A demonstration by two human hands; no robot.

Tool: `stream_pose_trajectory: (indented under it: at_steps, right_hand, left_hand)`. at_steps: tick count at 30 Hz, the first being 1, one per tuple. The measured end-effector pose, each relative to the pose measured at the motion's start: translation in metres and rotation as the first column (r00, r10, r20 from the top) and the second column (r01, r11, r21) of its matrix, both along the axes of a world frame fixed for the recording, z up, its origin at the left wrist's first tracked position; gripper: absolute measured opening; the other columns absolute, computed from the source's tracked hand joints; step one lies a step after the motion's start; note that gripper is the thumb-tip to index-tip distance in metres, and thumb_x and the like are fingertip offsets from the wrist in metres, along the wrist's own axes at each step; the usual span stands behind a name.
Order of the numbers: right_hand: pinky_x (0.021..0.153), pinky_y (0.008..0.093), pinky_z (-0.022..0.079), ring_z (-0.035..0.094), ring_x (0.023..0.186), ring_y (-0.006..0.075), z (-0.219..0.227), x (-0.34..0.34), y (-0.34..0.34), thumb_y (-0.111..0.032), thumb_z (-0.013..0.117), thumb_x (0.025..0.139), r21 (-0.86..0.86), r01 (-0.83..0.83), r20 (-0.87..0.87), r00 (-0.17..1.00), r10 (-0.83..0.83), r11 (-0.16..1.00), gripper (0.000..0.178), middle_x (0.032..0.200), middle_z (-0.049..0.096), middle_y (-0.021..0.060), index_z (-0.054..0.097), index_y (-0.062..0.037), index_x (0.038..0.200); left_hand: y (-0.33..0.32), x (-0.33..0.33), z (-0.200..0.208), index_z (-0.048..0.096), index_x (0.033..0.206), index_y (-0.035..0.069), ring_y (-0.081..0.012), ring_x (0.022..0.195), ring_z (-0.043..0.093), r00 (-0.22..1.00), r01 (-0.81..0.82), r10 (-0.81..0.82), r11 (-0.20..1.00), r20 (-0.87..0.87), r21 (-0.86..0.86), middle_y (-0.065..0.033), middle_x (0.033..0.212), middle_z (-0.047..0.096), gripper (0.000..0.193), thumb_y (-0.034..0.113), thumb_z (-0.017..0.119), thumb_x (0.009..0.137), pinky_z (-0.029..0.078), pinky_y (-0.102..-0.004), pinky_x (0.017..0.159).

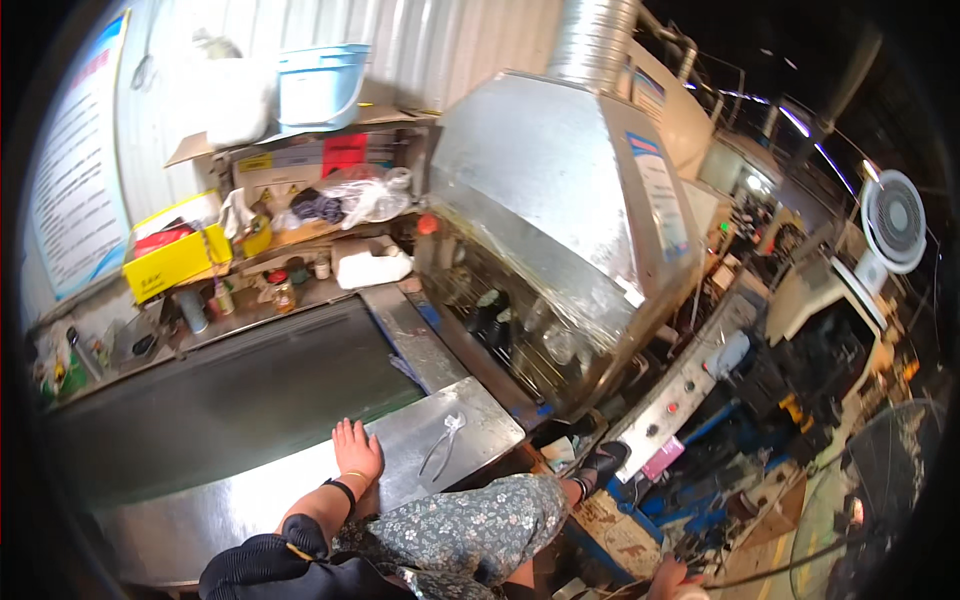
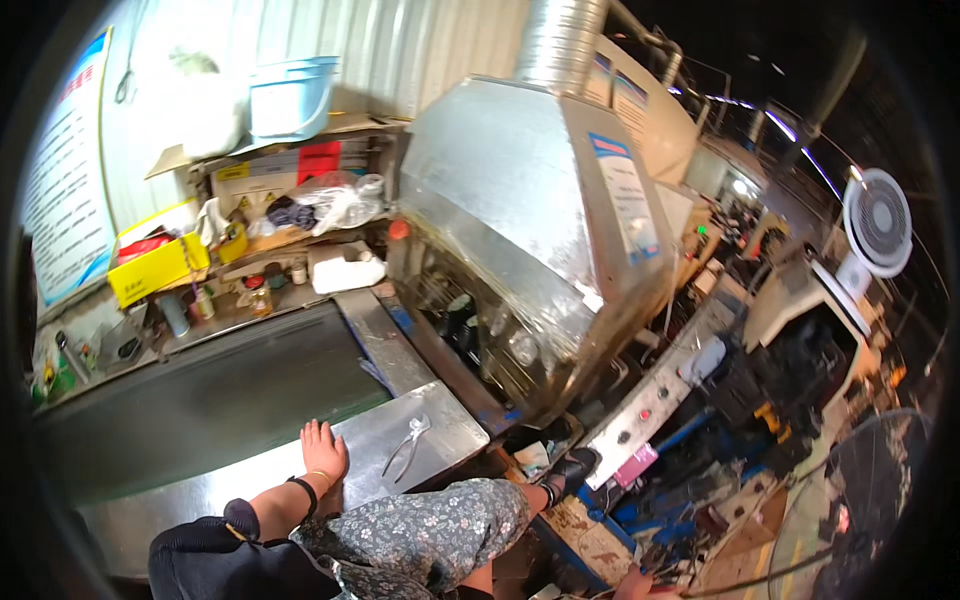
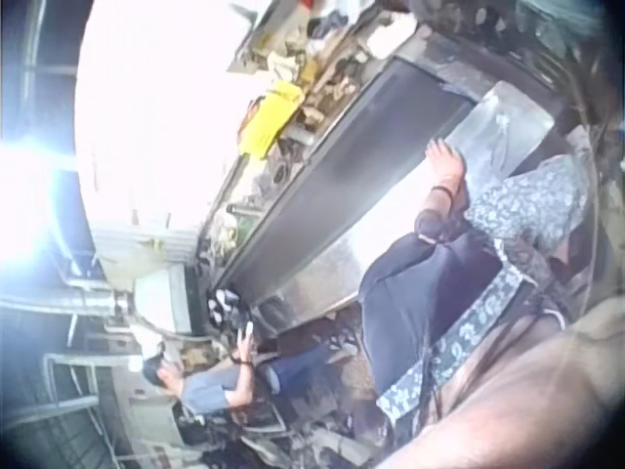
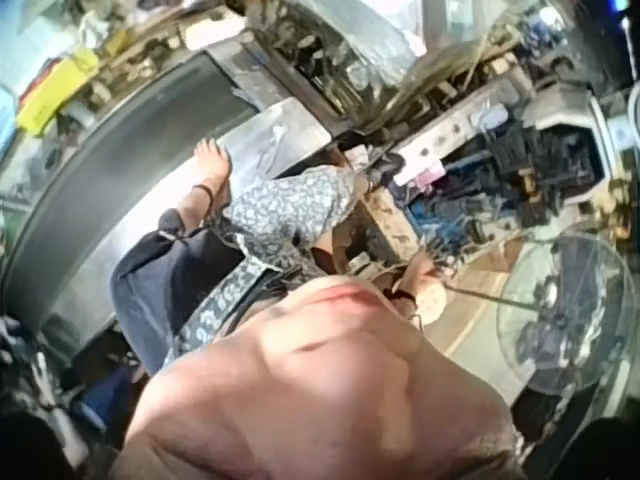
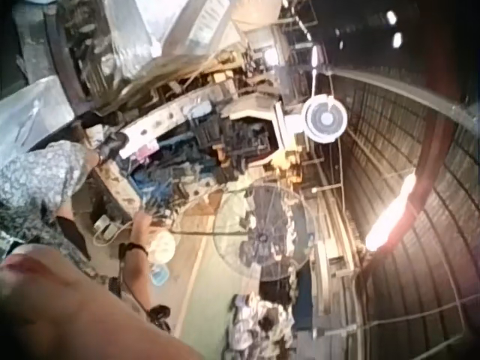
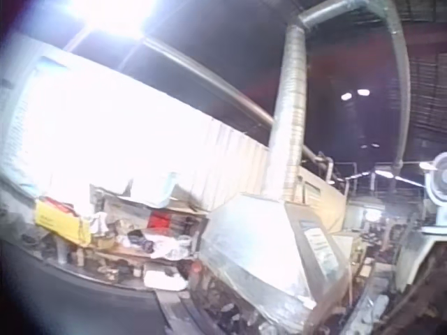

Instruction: Manually inspect and process shoe components on an industrial conveyor and pressing machine.

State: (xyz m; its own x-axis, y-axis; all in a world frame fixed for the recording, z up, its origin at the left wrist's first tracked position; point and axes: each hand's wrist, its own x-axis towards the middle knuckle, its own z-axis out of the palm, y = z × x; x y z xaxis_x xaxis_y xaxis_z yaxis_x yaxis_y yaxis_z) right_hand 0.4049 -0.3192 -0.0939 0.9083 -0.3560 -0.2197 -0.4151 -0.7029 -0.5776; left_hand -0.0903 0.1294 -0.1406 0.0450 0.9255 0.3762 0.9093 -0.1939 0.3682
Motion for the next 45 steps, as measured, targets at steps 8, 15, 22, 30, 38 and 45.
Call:
stream_pose_trajectory:
  at_steps: [8,15,22,30,38,45]
  right_hand:
    - [0.086,0.0467,0.049,0.063,0.1,0.0408,-0.019,-0.014,-0.017,-0.021,0.066,0.074,0.161,-0.285,0.426,0.884,0.194,0.945,0.048,0.107,0.067,0.0245,0.063,0.0015,0.116]
    - [0.064,0.0459,0.051,0.066,0.072,0.0358,-0.035,-0.009,-0.028,-0.019,0.061,0.08,0.136,-0.12,0.174,0.98,0.096,0.983,0.031,0.08,0.067,0.0235,0.063,0.0089,0.095]
    - [0.048,0.0399,0.047,0.058,0.051,0.0256,0.007,-0.022,-0.015,-0.019,0.056,0.088,0.257,-0.178,0.059,0.984,0.169,0.95,0.05,0.072,0.063,0.0185,0.05,0.0102,0.128]
    - [0.049,0.041,0.048,0.057,0.051,0.0275,-0.006,-0.017,-0.023,-0.021,0.06,0.086,0.246,-0.156,0.053,0.988,0.148,0.957,0.038,0.066,0.061,0.017,0.056,0.0109,0.107]
    - [0.049,0.0418,0.048,0.06,0.053,0.0306,-0.017,-0.011,-0.021,-0.021,0.06,0.087,0.195,-0.153,0.129,0.983,0.13,0.969,0.032,0.066,0.061,0.0205,0.061,0.0103,0.087]
    - [0.058,0.0423,0.049,0.064,0.063,0.0302,0.014,-0.028,-0.013,-0.019,0.065,0.082,0.211,-0.153,0.097,0.986,0.135,0.965,0.027,0.074,0.065,0.0189,0.061,0.0074,0.088]
  left_hand:
    - [0.003,-0.007,-0.016,0.05,0.127,-0.005,-0.0443,0.132,0.035,0.997,0.076,-0.079,0.991,0.022,0.108,-0.0293,0.138,0.043,0.052,0.022,0.058,0.083,0.02,-0.0512,0.115]
    - [0.011,-0.007,-0.025,0.047,0.127,-0.008,-0.0461,0.129,0.038,0.996,0.05,-0.048,0.998,-0.071,0.027,-0.0313,0.135,0.045,0.053,0.027,0.054,0.087,0.023,-0.0554,0.113]
    - [0.008,-0.006,-0.025,0.047,0.127,-0.007,-0.0447,0.13,0.038,0.996,0.022,-0.02,1.0,-0.088,0.017,-0.0315,0.136,0.044,0.052,0.027,0.051,0.089,0.021,-0.0524,0.115]
    - [0.002,-0.002,-0.015,0.047,0.128,-0.007,-0.0435,0.132,0.036,0.996,0.017,-0.017,1.0,-0.093,-0.006,-0.0306,0.138,0.042,0.051,0.027,0.049,0.09,0.019,-0.0509,0.116]
    - [0.006,-0.003,-0.021,0.048,0.127,-0.005,-0.0447,0.131,0.037,0.996,0.01,-0.007,0.999,-0.087,0.034,-0.0302,0.137,0.043,0.051,0.028,0.051,0.089,0.022,-0.0527,0.115]
    - [0.008,-0.005,-0.019,0.047,0.129,-0.006,-0.0419,0.133,0.036,0.996,0.029,-0.027,1.0,-0.084,0.013,-0.0301,0.138,0.043,0.051,0.028,0.05,0.091,0.02,-0.0507,0.115]
